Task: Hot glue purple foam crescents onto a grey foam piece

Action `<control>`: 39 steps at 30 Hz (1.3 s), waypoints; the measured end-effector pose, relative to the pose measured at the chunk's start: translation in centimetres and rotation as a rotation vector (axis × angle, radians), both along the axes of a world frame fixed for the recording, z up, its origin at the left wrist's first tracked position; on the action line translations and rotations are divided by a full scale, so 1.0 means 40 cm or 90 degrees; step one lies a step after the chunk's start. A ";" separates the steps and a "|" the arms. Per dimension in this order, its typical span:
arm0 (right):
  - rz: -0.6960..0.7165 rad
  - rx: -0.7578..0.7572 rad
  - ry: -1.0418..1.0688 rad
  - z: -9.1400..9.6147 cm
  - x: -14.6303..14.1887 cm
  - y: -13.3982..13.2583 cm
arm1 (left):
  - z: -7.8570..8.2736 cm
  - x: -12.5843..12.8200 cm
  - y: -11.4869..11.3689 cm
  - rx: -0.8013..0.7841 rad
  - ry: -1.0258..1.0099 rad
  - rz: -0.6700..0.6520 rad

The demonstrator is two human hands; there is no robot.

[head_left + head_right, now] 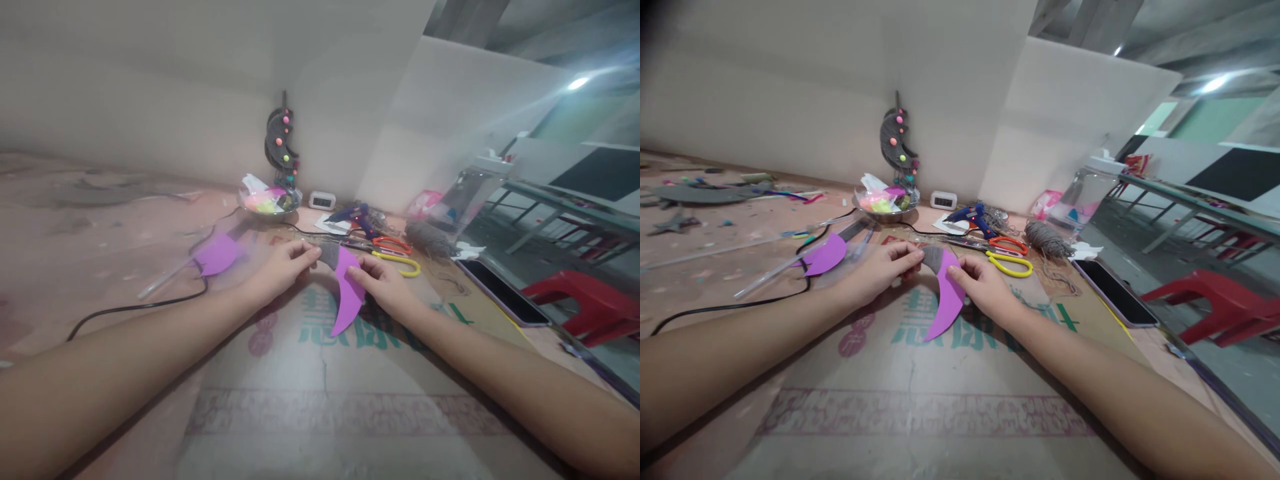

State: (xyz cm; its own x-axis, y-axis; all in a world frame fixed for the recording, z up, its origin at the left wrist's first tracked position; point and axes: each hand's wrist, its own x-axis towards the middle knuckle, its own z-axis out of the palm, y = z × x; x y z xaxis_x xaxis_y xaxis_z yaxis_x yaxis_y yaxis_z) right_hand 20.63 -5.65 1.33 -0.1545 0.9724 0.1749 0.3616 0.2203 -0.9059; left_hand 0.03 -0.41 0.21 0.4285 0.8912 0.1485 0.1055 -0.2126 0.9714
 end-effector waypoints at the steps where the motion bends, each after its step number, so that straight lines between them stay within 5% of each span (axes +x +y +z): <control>1: -0.005 0.002 0.000 0.000 0.000 0.001 | 0.000 0.000 -0.001 -0.002 0.010 -0.010; 11: -0.023 -0.015 -0.003 -0.003 0.004 0.004 | -0.007 0.002 0.003 0.004 0.017 -0.058; 23: 0.007 -0.037 -0.073 0.009 0.004 0.002 | -0.011 0.000 0.014 0.039 -0.023 0.032; 28: 0.006 -0.120 -0.066 0.009 0.005 0.003 | -0.016 0.002 0.030 -0.030 -0.121 0.073; 39: 0.013 -0.137 -0.024 -0.004 0.001 0.007 | -0.010 0.004 0.021 0.000 -0.153 0.054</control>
State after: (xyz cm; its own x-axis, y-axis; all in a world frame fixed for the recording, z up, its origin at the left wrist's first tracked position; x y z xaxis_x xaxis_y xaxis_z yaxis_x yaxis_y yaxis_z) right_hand 20.68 -5.36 1.19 -0.1774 0.9832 -0.0434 0.3934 0.0304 -0.9189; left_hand 0.18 0.41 -0.17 0.3051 0.9223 0.2373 -0.1107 -0.2131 0.9707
